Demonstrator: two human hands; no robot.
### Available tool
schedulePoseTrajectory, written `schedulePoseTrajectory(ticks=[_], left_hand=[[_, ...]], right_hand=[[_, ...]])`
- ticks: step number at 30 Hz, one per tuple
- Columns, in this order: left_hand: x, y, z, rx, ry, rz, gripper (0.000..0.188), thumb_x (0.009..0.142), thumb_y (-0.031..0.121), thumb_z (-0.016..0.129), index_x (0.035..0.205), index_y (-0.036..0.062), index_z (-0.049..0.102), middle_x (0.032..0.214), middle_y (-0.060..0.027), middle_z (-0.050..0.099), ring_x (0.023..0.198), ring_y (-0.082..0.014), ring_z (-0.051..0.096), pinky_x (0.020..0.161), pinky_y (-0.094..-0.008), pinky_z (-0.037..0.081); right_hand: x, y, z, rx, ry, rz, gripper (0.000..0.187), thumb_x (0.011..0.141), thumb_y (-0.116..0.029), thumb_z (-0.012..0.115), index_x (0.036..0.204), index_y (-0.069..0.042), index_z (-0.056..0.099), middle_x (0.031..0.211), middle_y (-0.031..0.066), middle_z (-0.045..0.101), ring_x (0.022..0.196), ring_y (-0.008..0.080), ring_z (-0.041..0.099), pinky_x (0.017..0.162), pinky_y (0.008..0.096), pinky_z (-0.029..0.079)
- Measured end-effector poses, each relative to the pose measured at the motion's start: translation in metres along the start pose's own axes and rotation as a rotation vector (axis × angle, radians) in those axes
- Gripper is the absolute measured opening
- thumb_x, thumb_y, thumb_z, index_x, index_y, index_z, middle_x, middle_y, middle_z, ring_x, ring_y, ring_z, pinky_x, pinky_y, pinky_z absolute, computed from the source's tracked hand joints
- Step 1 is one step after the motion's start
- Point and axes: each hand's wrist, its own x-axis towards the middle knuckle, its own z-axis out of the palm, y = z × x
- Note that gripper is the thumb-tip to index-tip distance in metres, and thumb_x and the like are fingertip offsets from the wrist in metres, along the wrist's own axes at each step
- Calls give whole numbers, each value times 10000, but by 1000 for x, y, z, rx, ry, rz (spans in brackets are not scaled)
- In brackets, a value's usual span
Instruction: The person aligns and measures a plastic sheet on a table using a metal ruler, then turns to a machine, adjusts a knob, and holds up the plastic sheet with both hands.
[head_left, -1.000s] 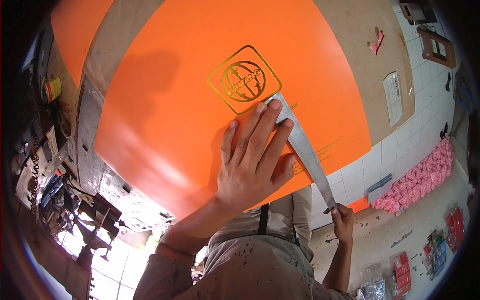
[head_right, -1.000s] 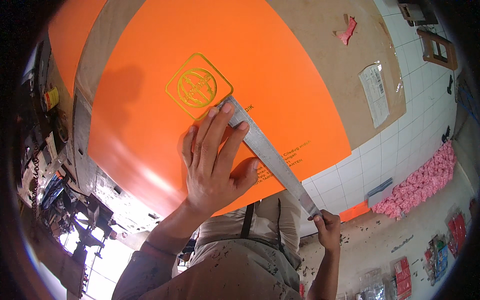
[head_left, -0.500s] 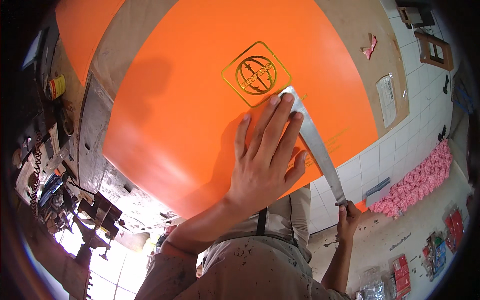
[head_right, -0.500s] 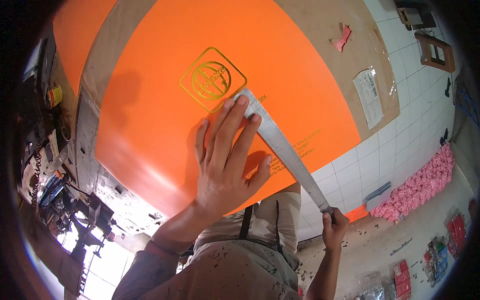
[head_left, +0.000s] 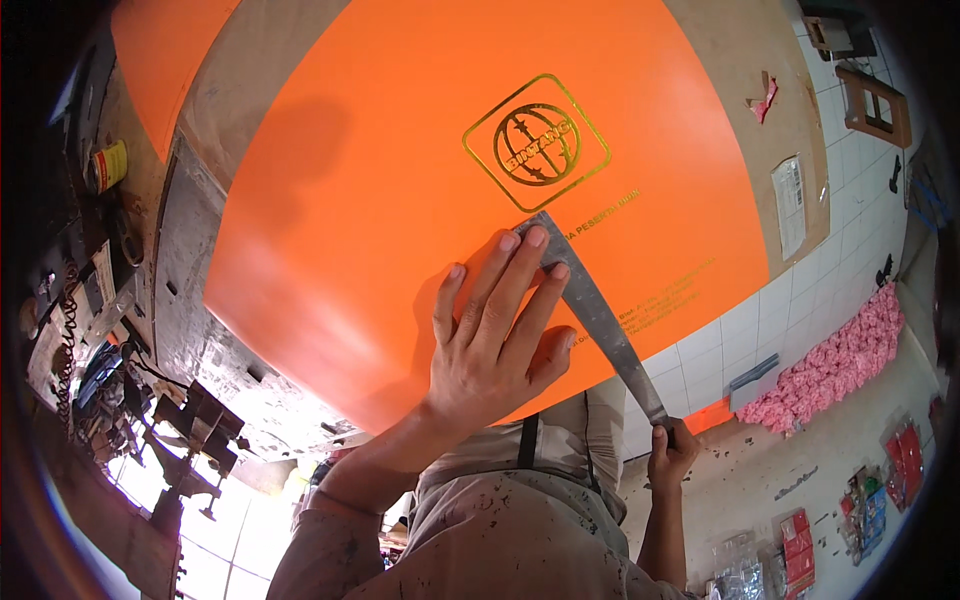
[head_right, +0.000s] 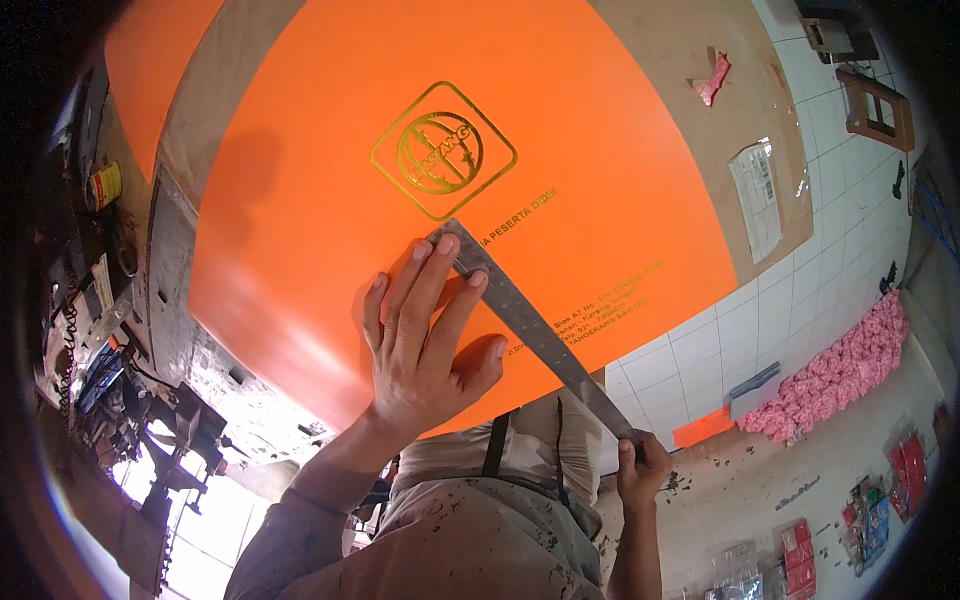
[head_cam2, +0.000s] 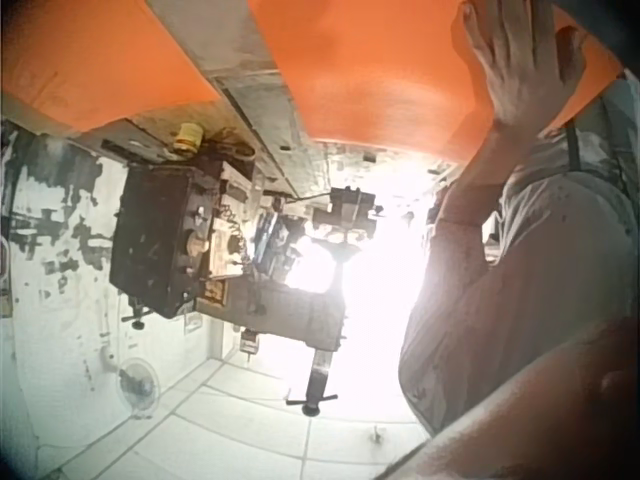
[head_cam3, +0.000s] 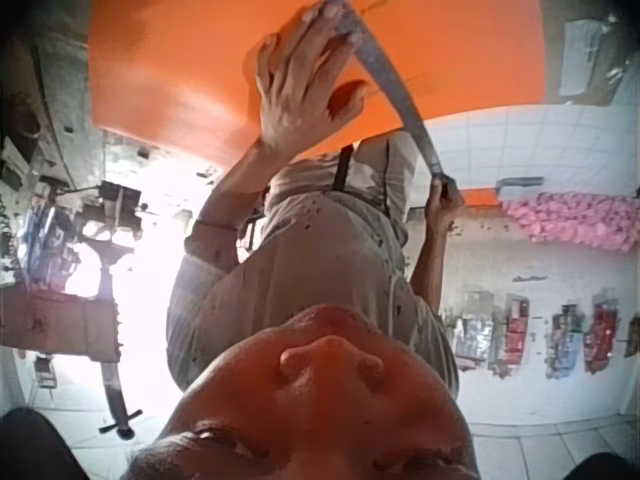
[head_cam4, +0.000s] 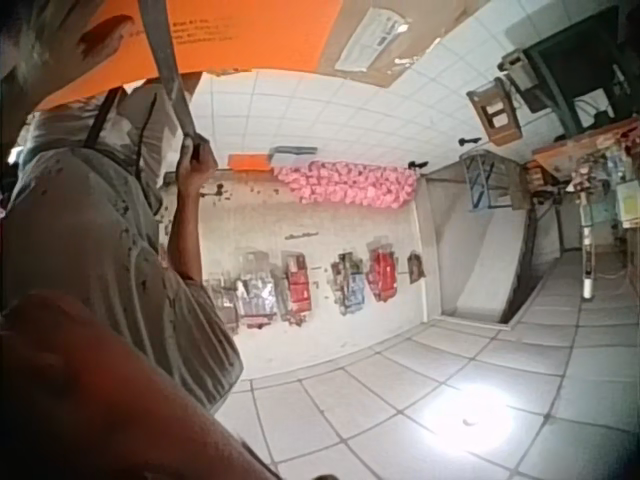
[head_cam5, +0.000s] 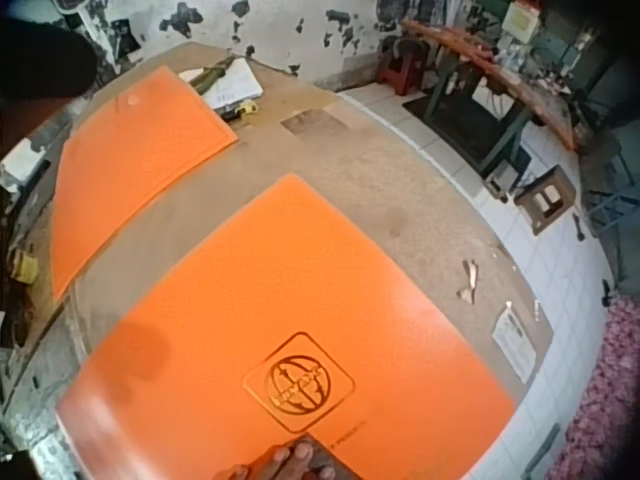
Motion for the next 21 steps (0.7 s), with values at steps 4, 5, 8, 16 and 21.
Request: schedulePoseTrajectory(ticks=[4,5,8,16,21], left_hand=[[0,-1,1,0,-13,4,482,919,355,653,1314,79,645,1518,-179,525,1449,-310,454,1235,-478,146],[0,-1,1,-2,-13,4,482,919,355,653,1314,79,645,1518,-179,525,1449,-310,454,1235,-478,146],[0,-1,2,11,-18,6,479,922,359,650,1310,79,647,1517,-182,524,1451,-310,453,1236,-478,142],[0,0,1,11,-9,-5,485,922,366,647,1311,76,647,1512,-187,527,1445,-314,458,1230,-482,174],[1,0,1,6,-9,-4,485,922,368,647,1306,72,649,1510,-185,528,1436,-313,467,1224,-475,187]], right_hand=[[5,-7,-6,10,-25,20,339,960,-293,700,883,37,695,699,121,655,604,206,592,589,339,467],[6,-7,-7,-4,-23,3,334,962,-287,697,879,36,692,697,121,654,605,205,592,590,343,468],[5,-9,-9,-5,-29,30,356,960,-310,698,871,35,689,693,118,649,599,198,583,582,336,456],[3,-7,-6,2,-40,52,367,950,-330,704,876,30,693,666,106,623,580,180,549,557,327,419],[0,-4,-3,-1,-16,48,359,949,-317,702,882,35,686,635,102,582,565,175,518,547,339,399]])
